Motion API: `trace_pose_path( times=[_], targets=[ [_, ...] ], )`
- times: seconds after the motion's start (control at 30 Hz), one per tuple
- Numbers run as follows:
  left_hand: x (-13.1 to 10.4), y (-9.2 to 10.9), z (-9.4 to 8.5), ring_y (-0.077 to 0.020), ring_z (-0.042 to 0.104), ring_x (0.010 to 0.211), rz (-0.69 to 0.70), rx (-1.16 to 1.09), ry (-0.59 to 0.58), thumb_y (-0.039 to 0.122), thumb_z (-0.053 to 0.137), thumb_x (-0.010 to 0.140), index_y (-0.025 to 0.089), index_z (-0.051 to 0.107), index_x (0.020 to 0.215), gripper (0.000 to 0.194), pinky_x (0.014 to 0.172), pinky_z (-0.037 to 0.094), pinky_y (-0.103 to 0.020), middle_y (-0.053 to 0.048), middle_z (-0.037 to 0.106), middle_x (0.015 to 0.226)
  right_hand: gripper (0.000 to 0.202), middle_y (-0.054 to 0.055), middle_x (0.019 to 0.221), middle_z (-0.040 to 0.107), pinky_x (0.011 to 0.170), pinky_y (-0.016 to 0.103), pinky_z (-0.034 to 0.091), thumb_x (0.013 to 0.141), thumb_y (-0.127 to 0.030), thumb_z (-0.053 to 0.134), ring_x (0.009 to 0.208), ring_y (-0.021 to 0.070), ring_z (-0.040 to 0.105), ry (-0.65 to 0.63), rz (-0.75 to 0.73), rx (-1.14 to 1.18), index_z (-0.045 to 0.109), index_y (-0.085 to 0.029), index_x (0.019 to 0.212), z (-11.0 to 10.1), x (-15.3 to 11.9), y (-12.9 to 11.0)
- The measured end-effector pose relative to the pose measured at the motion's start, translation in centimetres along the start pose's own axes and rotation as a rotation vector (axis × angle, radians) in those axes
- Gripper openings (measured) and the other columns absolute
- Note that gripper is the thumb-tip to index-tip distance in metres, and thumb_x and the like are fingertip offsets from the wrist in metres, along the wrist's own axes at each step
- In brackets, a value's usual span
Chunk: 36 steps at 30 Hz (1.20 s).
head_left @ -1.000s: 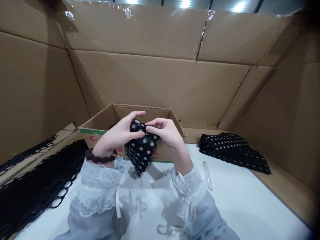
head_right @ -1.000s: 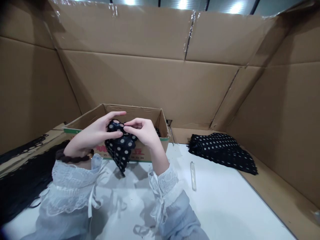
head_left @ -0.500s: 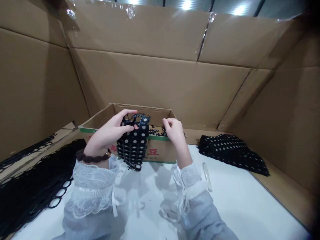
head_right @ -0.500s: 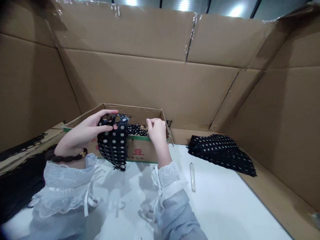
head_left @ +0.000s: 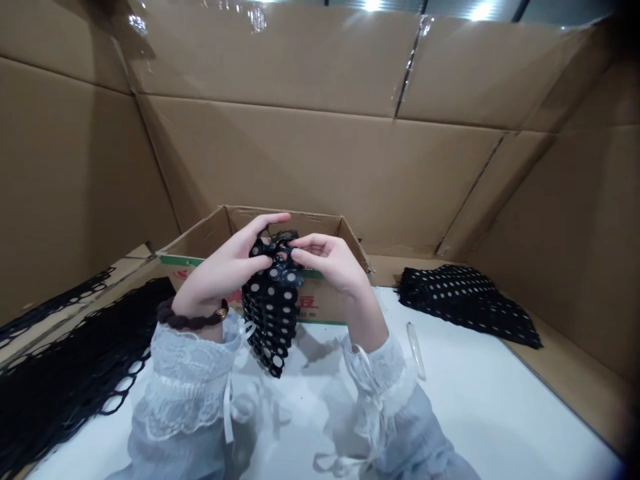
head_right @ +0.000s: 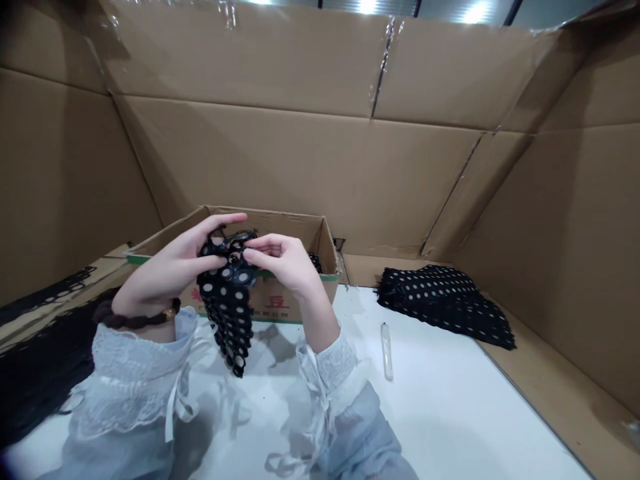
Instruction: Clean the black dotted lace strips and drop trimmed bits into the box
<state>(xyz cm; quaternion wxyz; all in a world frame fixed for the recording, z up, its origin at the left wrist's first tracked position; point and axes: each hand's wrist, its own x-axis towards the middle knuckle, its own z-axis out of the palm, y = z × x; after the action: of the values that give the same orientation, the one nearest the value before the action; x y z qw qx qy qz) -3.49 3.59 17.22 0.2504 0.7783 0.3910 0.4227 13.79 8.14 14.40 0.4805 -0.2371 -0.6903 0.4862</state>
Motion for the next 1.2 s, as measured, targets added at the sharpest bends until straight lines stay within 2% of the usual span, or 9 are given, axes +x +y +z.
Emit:
trace_pose_path(
  times=[0.17,0.4,0.5,0.6,0.73,0.9,0.97,1.1,1.2],
  targets=[
    [-0.3,0.8,0.2,-0.0234,0.043,0.120,0.003,-0.052,-0.044,0.010,0.047,0.075,0.020,0.036,0.131,0.059,0.103,0.032,-0.035,-0.005,0.043,0.133,0.019,0.000,0.068,0.064,0.051,0.020,0.043,0.065,-0.030,0.069,0.057,0.0069,0.054,0.147,0.033,0.158,0.066,-0.015,0.077,0.0,-0.3,-1.0],
    [0.0,-0.3,0.2,-0.0232,0.054,0.107,-0.122,-0.101,0.050,0.019,0.056,0.075,0.021,0.036,0.129,0.058,0.098,0.037,-0.040,-0.006,0.050,0.125,0.018,0.003,0.076,0.062,0.058,0.025,0.049,0.076,-0.030,0.056,0.062,0.0098,0.056,0.720,-0.224,-0.066,0.063,-0.015,0.083,-3.8,0.6,0.6],
    [0.1,-0.9,0.0,-0.0216,0.058,0.100,-0.169,-0.114,0.118,0.023,0.058,0.076,0.021,0.029,0.133,0.064,0.096,0.038,-0.040,-0.008,0.052,0.122,0.019,0.011,0.098,0.061,0.075,0.034,0.049,0.074,-0.029,0.059,0.083,0.0172,0.060,0.581,-0.144,-0.401,0.067,-0.014,0.084,-4.3,0.8,1.6],
    [0.3,-1.1,0.2,-0.0224,0.054,0.107,-0.152,-0.067,0.130,0.029,0.061,0.076,0.021,0.029,0.132,0.066,0.098,0.037,-0.039,-0.008,0.048,0.127,0.034,0.013,0.130,0.044,0.082,0.037,0.047,0.075,-0.037,0.059,0.101,0.0211,0.055,0.427,-0.138,-0.543,0.064,-0.021,0.105,-2.4,0.5,1.4],
    [0.6,-1.5,0.6,-0.0232,0.049,0.114,-0.107,-0.050,0.173,0.039,0.056,0.079,0.021,0.038,0.126,0.053,0.096,0.038,-0.036,-0.007,0.049,0.126,0.049,0.005,0.111,0.061,0.078,0.031,0.049,0.075,-0.034,0.061,0.091,0.0164,0.059,0.053,-0.227,-0.393,0.052,-0.026,0.121,0.6,0.1,0.5],
    [0.7,-2.0,0.4,-0.0248,0.062,0.089,-0.250,-0.138,0.114,0.042,0.063,0.073,0.022,0.022,0.135,0.077,0.077,0.049,-0.040,-0.007,0.064,0.096,0.024,0.005,0.091,0.068,0.079,0.032,0.048,0.076,-0.028,0.058,0.082,0.0162,0.060,0.314,-0.191,-0.356,0.065,-0.016,0.096,0.6,0.5,0.6],
    [0.8,-1.8,0.4,-0.0242,0.063,0.085,-0.219,-0.212,0.051,0.035,0.068,0.070,0.021,0.022,0.134,0.080,0.074,0.050,-0.038,-0.007,0.065,0.092,0.026,0.006,0.094,0.066,0.079,0.033,0.048,0.078,-0.029,0.055,0.084,0.0165,0.060,0.342,-0.169,-0.349,0.063,-0.016,0.100,0.3,0.4,0.6],
    [0.9,-1.0,0.7,-0.0211,0.062,0.085,-0.161,-0.264,0.127,0.025,0.065,0.072,0.016,0.028,0.132,0.071,0.073,0.049,-0.033,-0.007,0.064,0.089,0.047,0.009,0.121,0.050,0.092,0.040,0.042,0.074,-0.028,0.062,0.104,0.0218,0.051,0.495,-0.288,-0.631,0.053,-0.023,0.120,0.4,-0.5,-0.5],
    [0.7,-0.5,0.7,-0.0186,0.062,0.080,-0.151,-0.264,0.103,0.022,0.062,0.073,0.017,0.031,0.131,0.066,0.068,0.048,-0.028,-0.005,0.063,0.086,0.036,0.006,0.122,0.049,0.097,0.040,0.037,0.077,-0.029,0.060,0.111,0.0218,0.047,0.347,-0.421,-0.726,0.058,-0.027,0.113,0.8,-1.1,-1.3]
  ],
)
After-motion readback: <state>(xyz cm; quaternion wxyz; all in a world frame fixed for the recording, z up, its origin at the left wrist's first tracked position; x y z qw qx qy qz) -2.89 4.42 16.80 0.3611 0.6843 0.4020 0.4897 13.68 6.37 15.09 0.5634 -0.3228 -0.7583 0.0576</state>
